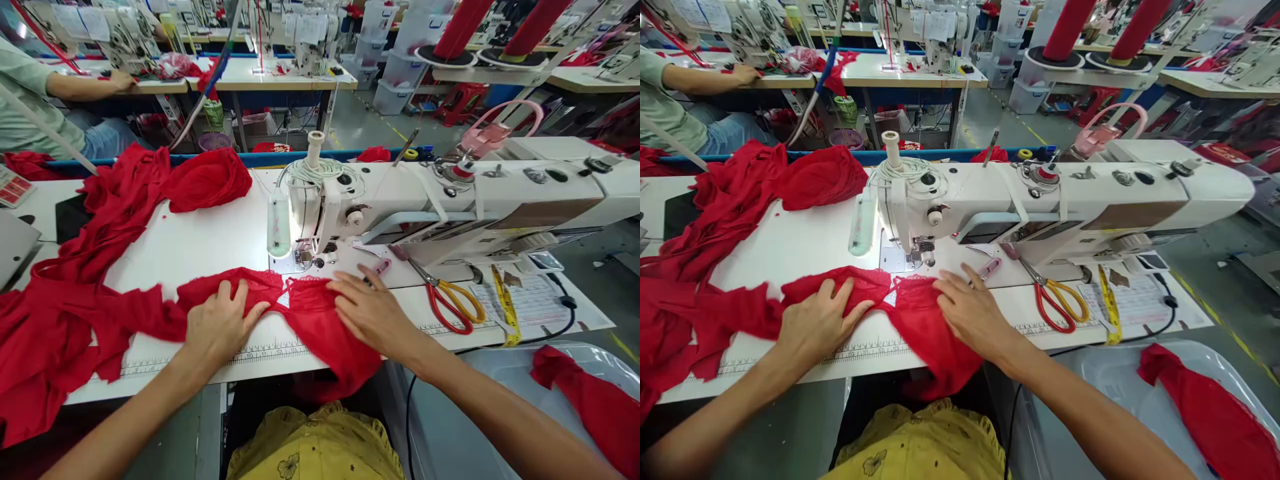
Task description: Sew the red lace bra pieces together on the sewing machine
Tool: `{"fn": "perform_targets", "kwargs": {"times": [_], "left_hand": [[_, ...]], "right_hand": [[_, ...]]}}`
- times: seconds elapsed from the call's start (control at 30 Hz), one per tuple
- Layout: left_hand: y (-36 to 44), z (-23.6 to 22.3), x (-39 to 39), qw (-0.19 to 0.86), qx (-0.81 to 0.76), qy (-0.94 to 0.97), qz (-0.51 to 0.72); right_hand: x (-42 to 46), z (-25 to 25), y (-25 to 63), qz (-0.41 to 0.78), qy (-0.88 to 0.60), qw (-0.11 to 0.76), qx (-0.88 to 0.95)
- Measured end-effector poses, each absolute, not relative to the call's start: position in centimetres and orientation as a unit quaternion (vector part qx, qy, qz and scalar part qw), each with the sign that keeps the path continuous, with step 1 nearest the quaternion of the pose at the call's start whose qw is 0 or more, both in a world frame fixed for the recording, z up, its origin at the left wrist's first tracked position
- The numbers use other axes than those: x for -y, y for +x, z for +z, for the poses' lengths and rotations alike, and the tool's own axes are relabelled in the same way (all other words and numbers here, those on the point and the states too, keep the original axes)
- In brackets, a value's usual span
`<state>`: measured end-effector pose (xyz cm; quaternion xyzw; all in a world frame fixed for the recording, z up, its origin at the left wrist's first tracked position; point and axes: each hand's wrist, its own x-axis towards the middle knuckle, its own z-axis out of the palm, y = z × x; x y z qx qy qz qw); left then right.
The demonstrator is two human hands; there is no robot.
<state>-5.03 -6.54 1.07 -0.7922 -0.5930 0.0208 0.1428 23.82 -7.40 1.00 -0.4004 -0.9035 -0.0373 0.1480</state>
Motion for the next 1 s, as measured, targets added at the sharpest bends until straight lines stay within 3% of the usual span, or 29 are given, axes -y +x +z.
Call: {"fn": "perform_targets", "kwargs": {"times": [0.13,0.27,0.43,1.0], "left_hand": [[-2.8,0.4,7.9,0.167,0.580,-0.791,-0.102],[-2.1,-0.5,7.5,0.098,0.383,-0.883,-0.254],[-2.3,-1.6,7.3,-0.003,0.330,-0.919,-0.214],[-2.0,-1.9,6.7,0.016,0.382,-0.906,-0.182]], "right_hand": [[8.4,0.8,23.2,-0.054,-0.454,0.225,0.861],[8.9,-0.9,20.9,0.036,-0.402,0.257,0.878],[7.3,-1.6,21.2,0.089,-0.371,0.230,0.895],[6.3,-1.7,20.8,0.095,-0.402,0.228,0.882]]}}
